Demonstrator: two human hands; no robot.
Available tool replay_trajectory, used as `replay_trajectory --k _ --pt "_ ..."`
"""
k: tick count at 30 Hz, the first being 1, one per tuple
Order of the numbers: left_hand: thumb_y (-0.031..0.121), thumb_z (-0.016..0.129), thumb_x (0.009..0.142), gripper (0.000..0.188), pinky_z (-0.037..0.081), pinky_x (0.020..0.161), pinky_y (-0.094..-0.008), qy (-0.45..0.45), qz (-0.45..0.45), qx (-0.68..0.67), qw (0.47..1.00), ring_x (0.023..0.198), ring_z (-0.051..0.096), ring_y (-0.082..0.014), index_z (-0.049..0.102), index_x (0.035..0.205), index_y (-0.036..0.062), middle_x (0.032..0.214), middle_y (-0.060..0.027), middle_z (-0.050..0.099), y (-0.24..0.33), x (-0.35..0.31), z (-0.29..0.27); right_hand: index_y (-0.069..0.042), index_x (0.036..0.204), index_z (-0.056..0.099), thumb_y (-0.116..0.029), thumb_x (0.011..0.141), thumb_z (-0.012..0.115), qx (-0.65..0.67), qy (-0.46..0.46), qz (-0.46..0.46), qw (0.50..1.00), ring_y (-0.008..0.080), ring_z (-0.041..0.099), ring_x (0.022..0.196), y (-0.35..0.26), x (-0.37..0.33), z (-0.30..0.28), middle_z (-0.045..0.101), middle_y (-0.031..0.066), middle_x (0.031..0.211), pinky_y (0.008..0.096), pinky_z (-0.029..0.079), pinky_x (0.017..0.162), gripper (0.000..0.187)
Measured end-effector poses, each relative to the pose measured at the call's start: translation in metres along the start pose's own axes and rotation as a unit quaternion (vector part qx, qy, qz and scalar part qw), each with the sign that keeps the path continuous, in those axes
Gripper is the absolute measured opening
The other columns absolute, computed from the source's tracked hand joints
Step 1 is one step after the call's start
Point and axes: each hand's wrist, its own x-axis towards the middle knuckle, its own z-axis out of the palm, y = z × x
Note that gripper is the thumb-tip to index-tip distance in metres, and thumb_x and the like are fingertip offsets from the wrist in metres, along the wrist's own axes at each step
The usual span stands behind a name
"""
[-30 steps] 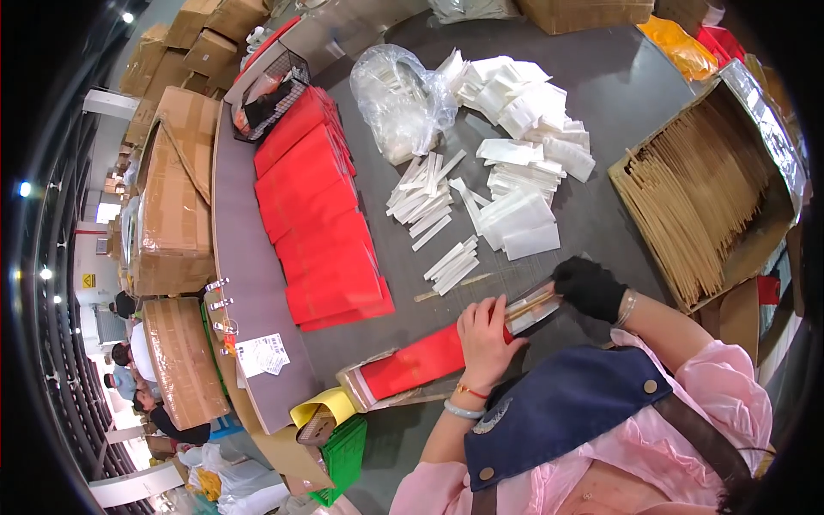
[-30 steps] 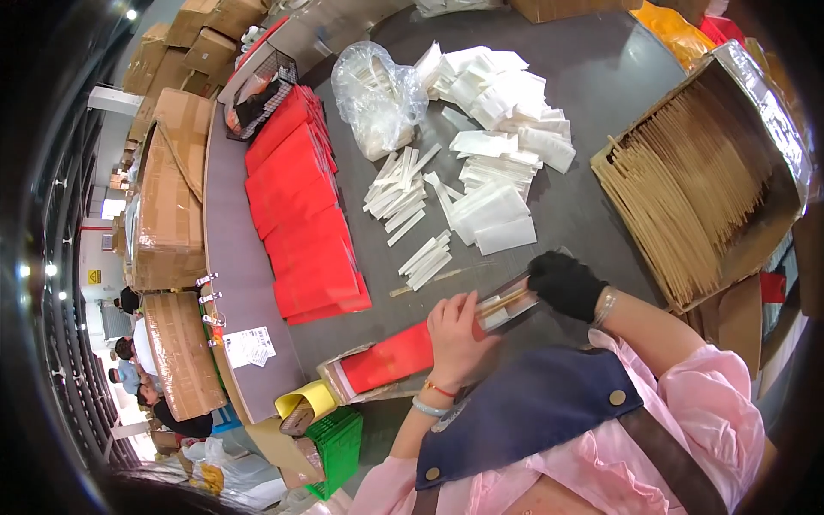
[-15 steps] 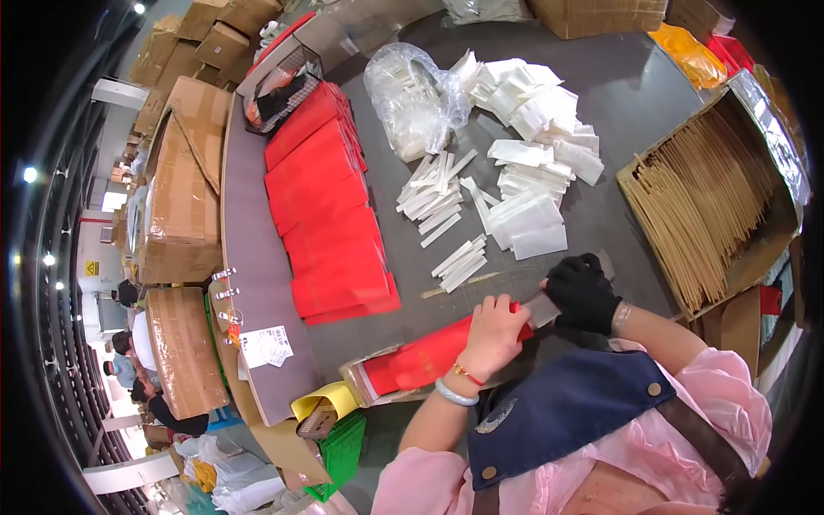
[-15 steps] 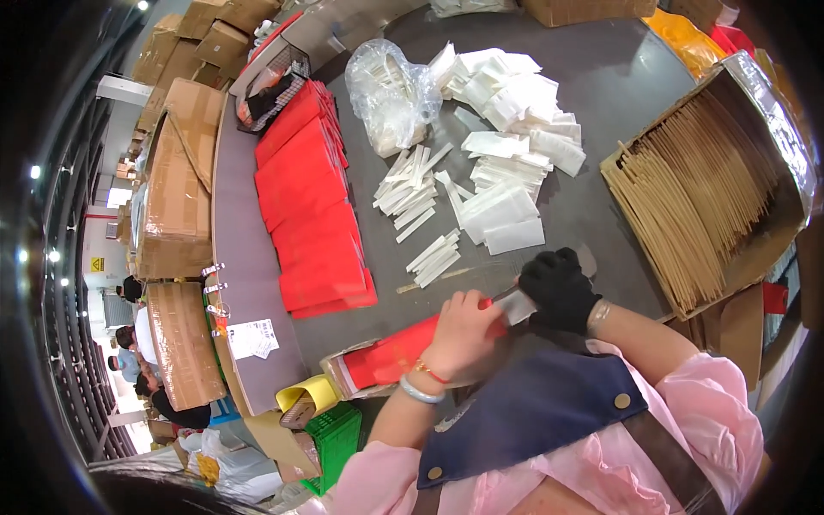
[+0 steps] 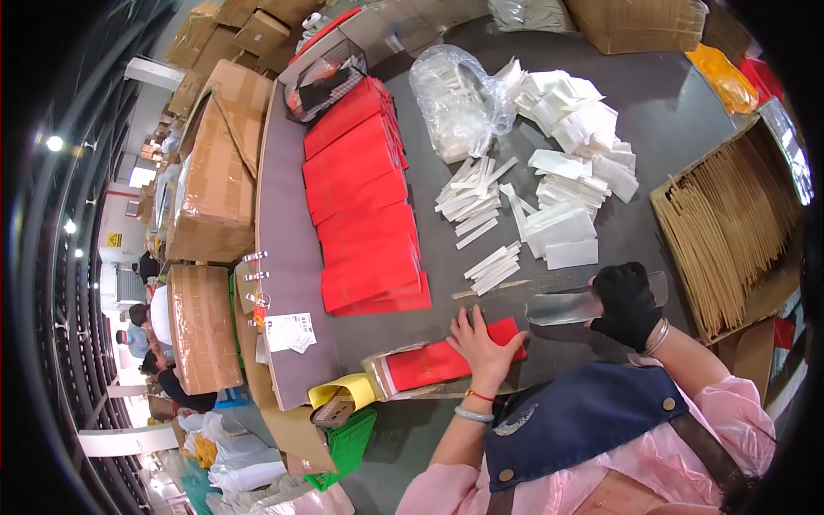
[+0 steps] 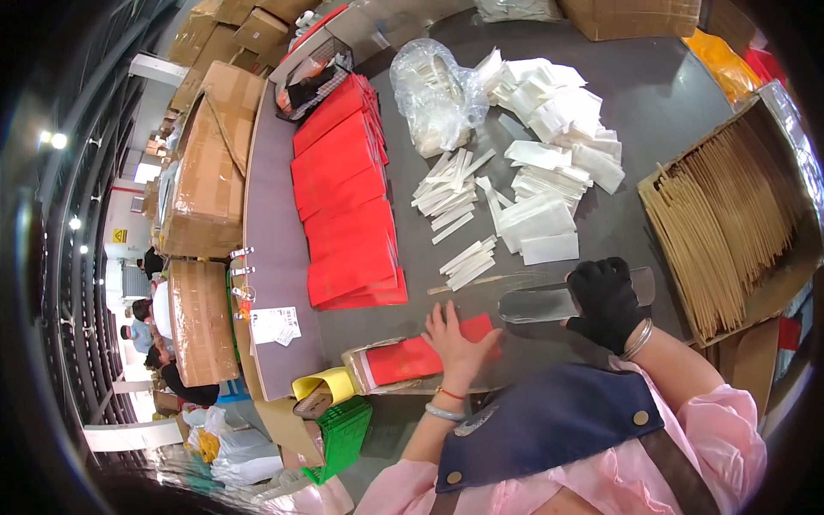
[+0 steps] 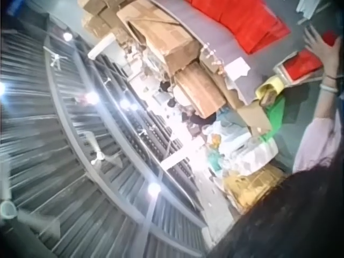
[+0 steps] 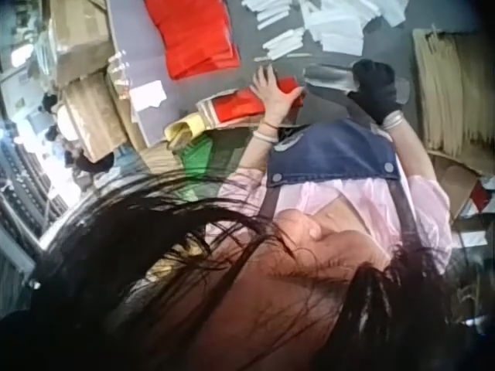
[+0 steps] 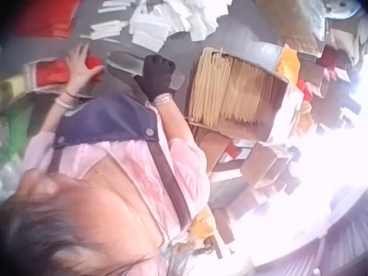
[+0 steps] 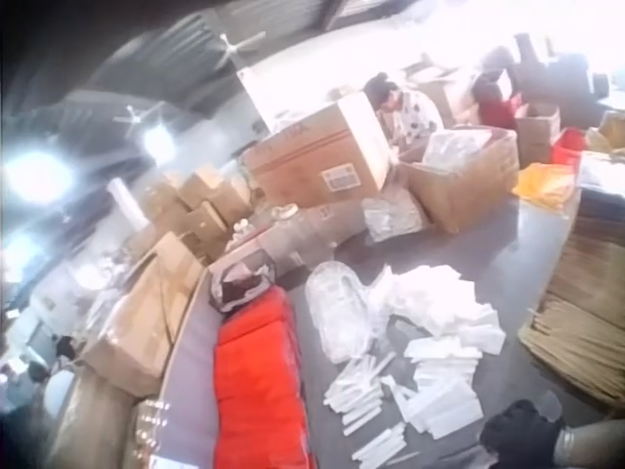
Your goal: Packing incense sticks into small paper sleeves and then into larger bags at a workbench.
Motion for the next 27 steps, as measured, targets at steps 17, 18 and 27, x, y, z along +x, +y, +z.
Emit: replay_trajectory --k 17,18,27 --pt "0.041 0.075 0.076 0.061 0.034 0.1 -0.0574 0.05 0.119 -0.12 0.984 0.123 0.044 -0.0363 0.056 0.127 0.0128 0.131 -0.013 0.051 -0.024 0.023 0.021 -0.013 0.117 0.061 -0.057 0.064 0.074 0.089 -0.001 -0.165 0.982 0.0308 0.055 0.106 -0.027 0.02 0.068 0.06 0.0105 0.111 0.0494 0.035 0.094 0.07" --pt "0.041 0.075 0.076 0.061 0.034 0.1 -0.0574 0.059 0.12 -0.119 0.984 0.123 0.044 -0.0363 0.056 0.127 0.0128 0.131 -0.013 0.051 -0.028 0.036 0.024 -0.013 0.114 0.062 -0.051 0.062 0.076 0.097 0.035 -0.149 0.983 0.0319 0.055 0.105 -0.013 0.021 0.074 0.06 0.0103 0.109 0.0486 0.035 0.094 0.066" --pt "0.024 0.062 0.086 0.011 0.047 0.073 -0.0447 0.055 0.186 -0.027 0.981 0.086 0.062 -0.0293 0.064 0.09 0.0138 0.087 -0.0069 0.064 -0.02 0.099 0.019 -0.004 0.11 0.057 -0.011 0.07 0.075 -0.034 0.334 0.193 0.922 0.0353 0.054 0.106 0.159 -0.074 0.012 0.057 0.0152 0.106 0.0444 0.041 0.094 0.044"
